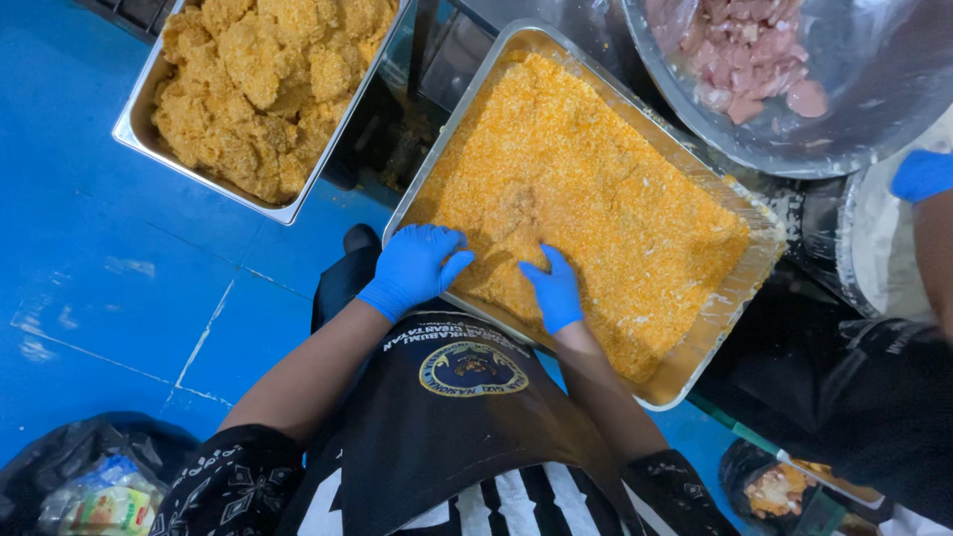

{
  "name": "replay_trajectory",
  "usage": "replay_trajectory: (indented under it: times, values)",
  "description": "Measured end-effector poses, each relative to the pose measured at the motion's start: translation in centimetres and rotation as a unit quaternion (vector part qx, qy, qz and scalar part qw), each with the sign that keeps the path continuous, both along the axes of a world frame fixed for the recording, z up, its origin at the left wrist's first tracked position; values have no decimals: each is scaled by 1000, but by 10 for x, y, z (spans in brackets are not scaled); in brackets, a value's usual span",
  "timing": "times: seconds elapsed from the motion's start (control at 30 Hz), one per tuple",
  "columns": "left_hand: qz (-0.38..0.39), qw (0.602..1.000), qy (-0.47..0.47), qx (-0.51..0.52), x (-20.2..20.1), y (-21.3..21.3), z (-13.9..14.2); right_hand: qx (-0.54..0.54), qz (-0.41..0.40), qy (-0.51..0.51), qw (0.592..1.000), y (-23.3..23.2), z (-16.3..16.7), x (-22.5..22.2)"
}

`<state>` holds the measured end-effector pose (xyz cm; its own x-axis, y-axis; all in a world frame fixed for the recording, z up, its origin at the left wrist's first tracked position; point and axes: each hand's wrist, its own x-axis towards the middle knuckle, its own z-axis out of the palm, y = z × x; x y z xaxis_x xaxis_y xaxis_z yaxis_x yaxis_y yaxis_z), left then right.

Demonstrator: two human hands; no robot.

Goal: The person takes raw chicken pieces, presses them into a tray of orange breading to coat them by hand, and places the coated pieces into a separate tray of finished breaded chicken. A coworker beside them dips raw chicken in flour while the person continues coating pieces throughout the clip.

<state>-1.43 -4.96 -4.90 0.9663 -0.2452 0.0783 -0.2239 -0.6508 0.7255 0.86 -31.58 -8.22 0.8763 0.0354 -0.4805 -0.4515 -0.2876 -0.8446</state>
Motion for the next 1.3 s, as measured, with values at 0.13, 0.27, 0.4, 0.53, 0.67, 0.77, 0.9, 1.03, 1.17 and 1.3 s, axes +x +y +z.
replay_trajectory:
  times: [0.13,0.27,0.4,0.53,0.67,0.77,0.9,1.03,1.17,1.3]
  values:
    - [-4,1000,5,-5,0,1,0,165,-80,97,978,-4,5,19]
    - [0,1000,-17,-4,0,1,0,-21,30,-116,993,18,29,33]
    - [-3,1000,-10,-3,0,-1,0,-343,235,-320,851,56,40,36]
    - [-6,1000,-15,-7,3,-2,-3,-444,312,-218,812,79,32,33]
    - [11,999,-35,-13,-2,-3,-7,-492,347,-249,759,80,23,30]
    - [12,998,-58,-24,-3,-4,-9,-466,397,-148,777,79,22,32]
    - [6,999,-47,0,-3,-3,-8,-419,310,-292,802,75,28,30]
    - [-1,1000,-31,1,2,-1,-5,-356,348,-287,818,64,32,33]
    - [1,1000,-7,17,2,-4,-1,-251,143,-334,897,43,28,36]
    - [9,999,-17,27,3,-5,4,-86,-6,-105,991,36,17,41]
